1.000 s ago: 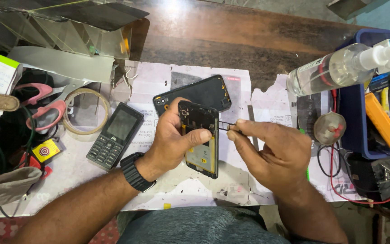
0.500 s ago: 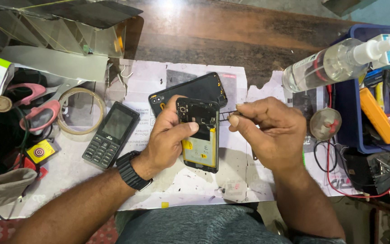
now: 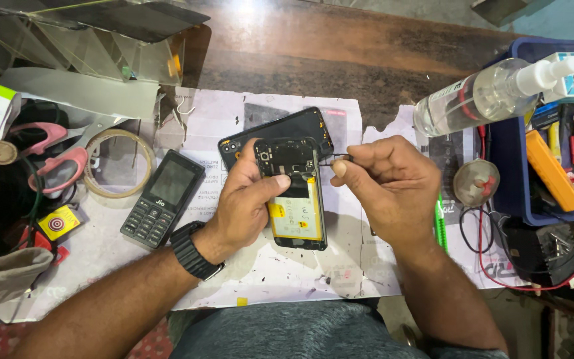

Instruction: The person uses a plastic prying tool to separate the back cover of a smartphone. After opening the device, they remove the SIM card tray using a small metal tool and a green utility knife. The person then places the SIM tray into the empty back cover and sets the components on the workbench.

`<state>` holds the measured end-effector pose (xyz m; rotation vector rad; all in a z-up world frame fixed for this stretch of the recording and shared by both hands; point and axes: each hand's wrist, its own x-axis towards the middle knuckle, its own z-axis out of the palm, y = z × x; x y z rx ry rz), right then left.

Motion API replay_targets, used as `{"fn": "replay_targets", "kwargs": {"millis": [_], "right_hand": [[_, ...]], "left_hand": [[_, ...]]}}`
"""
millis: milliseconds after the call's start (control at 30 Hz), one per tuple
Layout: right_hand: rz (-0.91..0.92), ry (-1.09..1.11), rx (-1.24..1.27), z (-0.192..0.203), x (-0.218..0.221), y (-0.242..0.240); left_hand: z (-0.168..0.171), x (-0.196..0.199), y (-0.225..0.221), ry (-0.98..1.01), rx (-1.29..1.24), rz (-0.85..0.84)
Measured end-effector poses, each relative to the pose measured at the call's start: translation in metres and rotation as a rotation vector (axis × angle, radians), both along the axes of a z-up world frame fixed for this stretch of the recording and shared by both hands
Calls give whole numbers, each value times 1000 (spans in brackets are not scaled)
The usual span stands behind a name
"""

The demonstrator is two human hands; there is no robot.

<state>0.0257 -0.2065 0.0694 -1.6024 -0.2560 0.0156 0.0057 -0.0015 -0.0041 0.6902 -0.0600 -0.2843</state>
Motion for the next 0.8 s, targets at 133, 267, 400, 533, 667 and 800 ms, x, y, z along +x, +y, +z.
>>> {"fn": "replay_targets", "kwargs": {"millis": [133,267,400,533,667,800], "right_hand": [[10,11,-24,3,2,-4],[2,35,-107,6,4,-9],[9,-43,-107,3,12,-11],[-32,-160,-4,18,23,-30],[-86,-90,-388,30,-20,-56],[44,51,-477,-4,-64,-47]], "left_hand": [[-3,-1,-1,-7,-11,-3],[-4,-3,-3,-5,-2,-10],[5,0,-5,-15,24,-5],[15,2,-3,-63,55,-14],[18,7,0,-106,301,-36],[26,2,1,-200,809,-48]]}}
